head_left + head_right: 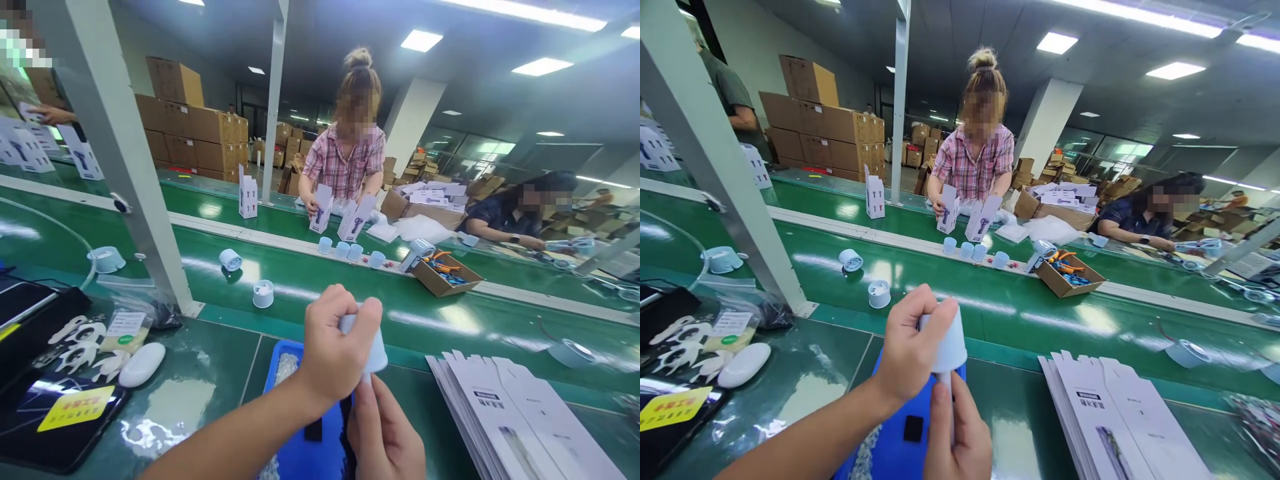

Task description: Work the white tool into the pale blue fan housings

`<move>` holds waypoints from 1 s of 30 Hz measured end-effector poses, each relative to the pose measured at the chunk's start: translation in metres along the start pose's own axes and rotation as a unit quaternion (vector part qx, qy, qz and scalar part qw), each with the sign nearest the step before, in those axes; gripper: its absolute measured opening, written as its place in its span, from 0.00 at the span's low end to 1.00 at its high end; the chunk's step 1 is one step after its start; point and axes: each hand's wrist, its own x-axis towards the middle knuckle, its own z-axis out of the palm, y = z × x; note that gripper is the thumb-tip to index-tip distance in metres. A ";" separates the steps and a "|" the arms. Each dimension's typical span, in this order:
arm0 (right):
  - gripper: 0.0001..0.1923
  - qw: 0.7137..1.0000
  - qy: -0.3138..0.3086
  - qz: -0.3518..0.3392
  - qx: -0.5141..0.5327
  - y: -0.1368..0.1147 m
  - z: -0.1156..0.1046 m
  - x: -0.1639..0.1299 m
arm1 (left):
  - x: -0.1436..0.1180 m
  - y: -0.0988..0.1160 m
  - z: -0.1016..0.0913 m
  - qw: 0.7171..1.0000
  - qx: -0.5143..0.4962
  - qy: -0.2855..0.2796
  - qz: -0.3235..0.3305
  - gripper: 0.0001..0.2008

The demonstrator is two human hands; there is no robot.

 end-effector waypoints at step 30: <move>0.15 0.988 -0.156 -0.002 -0.015 0.058 -0.012 0.041 | 0.064 -0.152 -0.034 0.820 0.427 -0.373 0.079 0.17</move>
